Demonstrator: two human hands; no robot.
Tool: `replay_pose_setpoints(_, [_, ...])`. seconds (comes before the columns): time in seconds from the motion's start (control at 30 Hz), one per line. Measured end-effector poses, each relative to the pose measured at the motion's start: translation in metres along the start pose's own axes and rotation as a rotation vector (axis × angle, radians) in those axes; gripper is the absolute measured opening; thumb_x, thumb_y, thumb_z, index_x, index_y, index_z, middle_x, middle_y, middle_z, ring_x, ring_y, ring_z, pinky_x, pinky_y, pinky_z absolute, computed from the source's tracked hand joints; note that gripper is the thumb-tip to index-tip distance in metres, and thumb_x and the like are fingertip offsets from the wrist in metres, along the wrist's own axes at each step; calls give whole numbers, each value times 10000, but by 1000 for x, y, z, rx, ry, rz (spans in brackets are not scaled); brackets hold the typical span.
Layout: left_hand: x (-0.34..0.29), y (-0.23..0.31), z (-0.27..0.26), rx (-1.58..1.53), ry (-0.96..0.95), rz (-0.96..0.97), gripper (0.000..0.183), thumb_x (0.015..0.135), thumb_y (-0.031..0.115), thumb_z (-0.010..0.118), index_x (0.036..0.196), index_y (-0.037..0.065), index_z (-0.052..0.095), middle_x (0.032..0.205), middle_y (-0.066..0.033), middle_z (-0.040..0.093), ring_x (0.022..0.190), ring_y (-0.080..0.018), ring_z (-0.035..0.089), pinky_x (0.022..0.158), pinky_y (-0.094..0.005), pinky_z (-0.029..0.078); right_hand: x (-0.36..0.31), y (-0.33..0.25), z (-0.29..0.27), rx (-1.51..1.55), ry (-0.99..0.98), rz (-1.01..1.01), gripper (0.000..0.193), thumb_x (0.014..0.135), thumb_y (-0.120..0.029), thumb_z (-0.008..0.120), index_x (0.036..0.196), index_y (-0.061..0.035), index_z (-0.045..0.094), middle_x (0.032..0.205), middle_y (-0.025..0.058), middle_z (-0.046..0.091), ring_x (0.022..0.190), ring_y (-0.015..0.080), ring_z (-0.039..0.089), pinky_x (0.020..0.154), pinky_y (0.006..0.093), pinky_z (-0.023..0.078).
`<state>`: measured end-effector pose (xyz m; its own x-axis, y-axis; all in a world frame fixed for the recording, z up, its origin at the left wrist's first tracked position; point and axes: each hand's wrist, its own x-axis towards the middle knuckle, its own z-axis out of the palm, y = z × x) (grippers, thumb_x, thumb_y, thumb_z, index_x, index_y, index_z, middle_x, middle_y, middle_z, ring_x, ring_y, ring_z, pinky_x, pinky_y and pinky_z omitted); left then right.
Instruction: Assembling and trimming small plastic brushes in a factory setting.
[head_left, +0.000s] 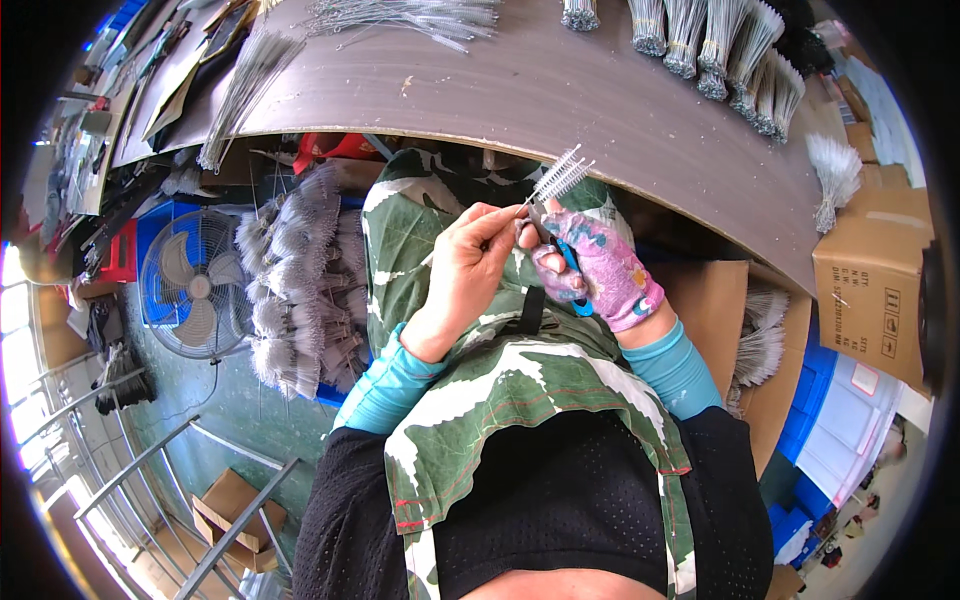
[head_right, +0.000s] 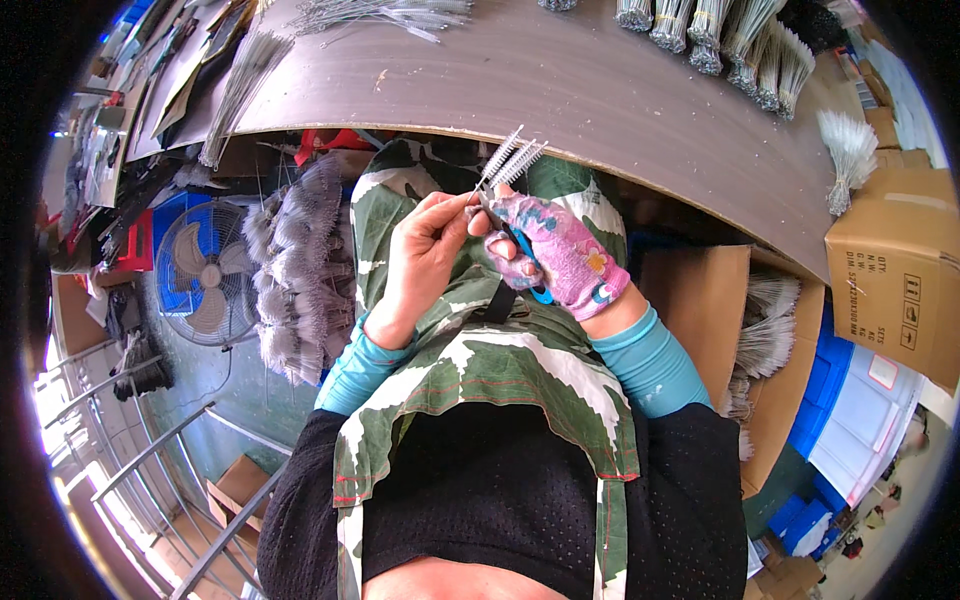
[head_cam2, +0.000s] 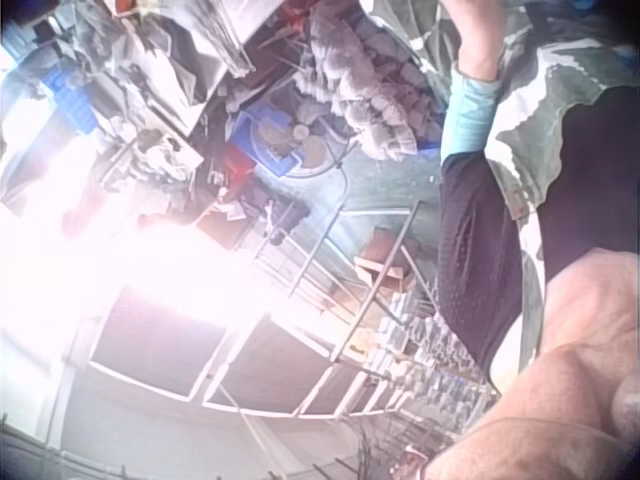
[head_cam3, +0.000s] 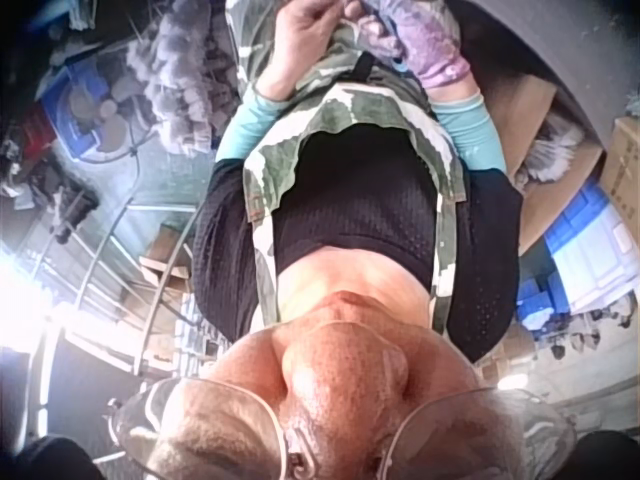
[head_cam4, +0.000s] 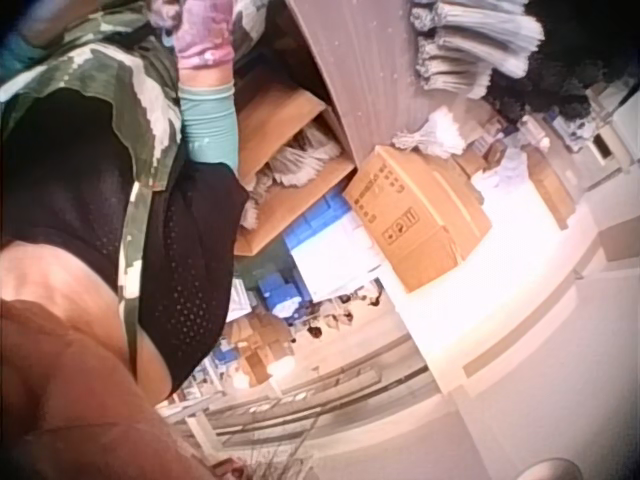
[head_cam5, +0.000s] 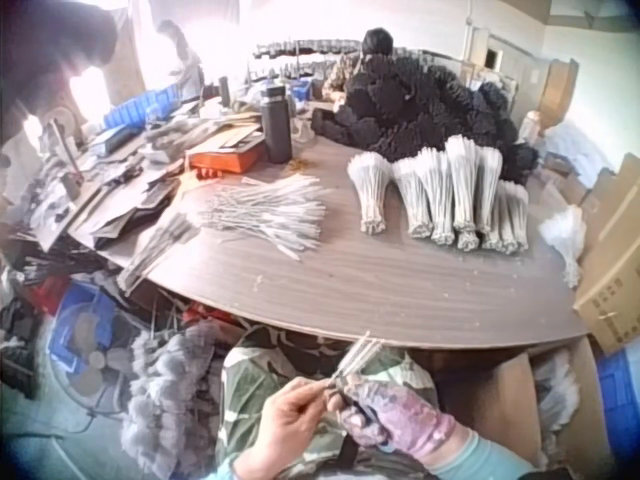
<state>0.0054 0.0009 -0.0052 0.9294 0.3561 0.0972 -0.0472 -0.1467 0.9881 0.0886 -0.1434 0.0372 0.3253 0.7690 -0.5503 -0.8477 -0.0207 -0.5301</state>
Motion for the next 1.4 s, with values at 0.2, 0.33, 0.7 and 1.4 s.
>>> replay_pose_setpoints(0.2, [1, 8, 2, 164, 28, 68, 209, 855, 16, 584, 1050, 33, 659, 810, -62, 580, 653, -138, 552, 573, -253, 424, 0, 1, -4, 35, -2, 23, 408, 969, -416, 415, 897, -51, 581, 611, -58, 432, 415, 24, 335, 387, 163, 248])
replay_pose_setpoints(0.33, [3, 6, 1, 97, 45, -7, 188, 867, 41, 592, 1040, 31, 664, 782, -59, 571, 628, -129, 538, 559, -251, 415, 1, 2, -6, 73, -2, -2, 401, 967, -407, 420, 913, -44, 582, 608, -56, 432, 413, 26, 330, 386, 167, 249])
replay_pose_setpoints(0.7, [0, 3, 2, 103, 38, 39, 184, 873, 41, 591, 1042, 16, 657, 805, -63, 586, 650, -121, 544, 580, -240, 432, 5, 0, -3, 26, 21, -8, 394, 963, -404, 429, 906, -46, 583, 592, -47, 426, 404, 30, 327, 379, 167, 249])
replay_pose_setpoints(1.4, [-9, 12, 11, -896, -91, -441, 284, 946, 141, 516, 1204, 26, 550, 888, 16, 552, 670, -48, 427, 590, -189, 345, 37, -62, 8, -543, 242, -500, 213, 847, -239, 664, 974, -69, 672, 652, -65, 537, 523, 9, 432, 425, 164, 266])
